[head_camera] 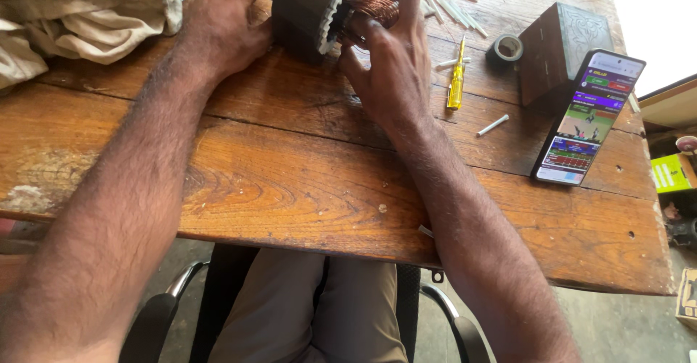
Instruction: The person winds copper wire around a motor stator core by hand, feeding the wire into the slots and rotating the stator to continue the winding. The hands manipulate the wire and stator throughout the clip.
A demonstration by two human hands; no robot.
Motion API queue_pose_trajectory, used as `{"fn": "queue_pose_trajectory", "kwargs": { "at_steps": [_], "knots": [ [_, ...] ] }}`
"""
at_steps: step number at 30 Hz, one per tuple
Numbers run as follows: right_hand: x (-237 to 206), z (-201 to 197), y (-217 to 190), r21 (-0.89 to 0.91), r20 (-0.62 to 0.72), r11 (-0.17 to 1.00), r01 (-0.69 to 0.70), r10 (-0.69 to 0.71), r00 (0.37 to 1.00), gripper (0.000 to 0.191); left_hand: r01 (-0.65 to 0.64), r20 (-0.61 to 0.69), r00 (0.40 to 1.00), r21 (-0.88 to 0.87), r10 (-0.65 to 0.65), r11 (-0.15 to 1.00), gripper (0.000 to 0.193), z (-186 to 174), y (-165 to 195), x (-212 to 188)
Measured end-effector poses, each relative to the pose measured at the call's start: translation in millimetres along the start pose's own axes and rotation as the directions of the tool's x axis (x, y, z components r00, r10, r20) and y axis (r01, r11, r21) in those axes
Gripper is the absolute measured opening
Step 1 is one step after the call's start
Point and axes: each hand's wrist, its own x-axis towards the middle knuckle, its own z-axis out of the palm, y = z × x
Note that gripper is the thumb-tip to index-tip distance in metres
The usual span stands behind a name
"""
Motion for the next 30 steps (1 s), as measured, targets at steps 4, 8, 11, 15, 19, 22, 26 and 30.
{"fn": "queue_pose_trajectory", "kwargs": {
  "at_steps": [4,8,11,15,19,22,26,30],
  "knots": [
    [-0.8,-4.1,-2.5,0.016,0.004,1.0,-0.005,0.005,1.0,0.029,0.021,0.0,1.0,0.021,-0.021,1.0,0.065,0.1,0.9,-1.1],
    [0.3,-6.0,-4.7,0.031,0.003,0.999,-0.017,0.017,1.0,0.03,0.054,0.041,0.998,-0.001,-0.054,0.999,0.067,-0.4,1.2,-1.1],
    [0.5,-6.3,-5.2,0.047,-0.002,0.999,-0.01,0.01,1.0,0.033,0.07,0.04,0.997,0.03,-0.071,0.997,0.064,-0.2,1.7,-1.0],
    [-0.4,-5.6,-4.4,0.066,0.017,0.997,-0.037,0.036,0.999,0.032,0.067,0.047,0.997,0.034,-0.068,0.997,0.065,0.2,1.7,-0.4],
    [0.2,-3.4,-3.5,0.039,-0.001,0.999,-0.021,0.021,1.0,0.03,0.075,0.038,0.996,0.044,-0.077,0.996,0.064,0.4,1.9,-1.0],
    [1.0,-2.7,-3.9,0.048,0.007,0.998,-0.032,0.032,0.999,0.029,0.069,0.029,0.997,0.051,-0.071,0.996,0.065,-0.4,3.2,-2.3],
    [0.3,-5.6,-6.1,0.068,0.022,0.997,-0.047,0.045,0.999,0.032,0.061,0.034,0.997,0.04,-0.063,0.997,0.063,-1.9,4.4,-3.0],
    [0.5,-8.6,-8.5,0.078,0.018,0.996,-0.051,0.05,0.999,0.032,0.063,0.066,0.996,-0.083,-0.058,0.995,0.06,-4.8,2.8,-3.2]
  ]
}}
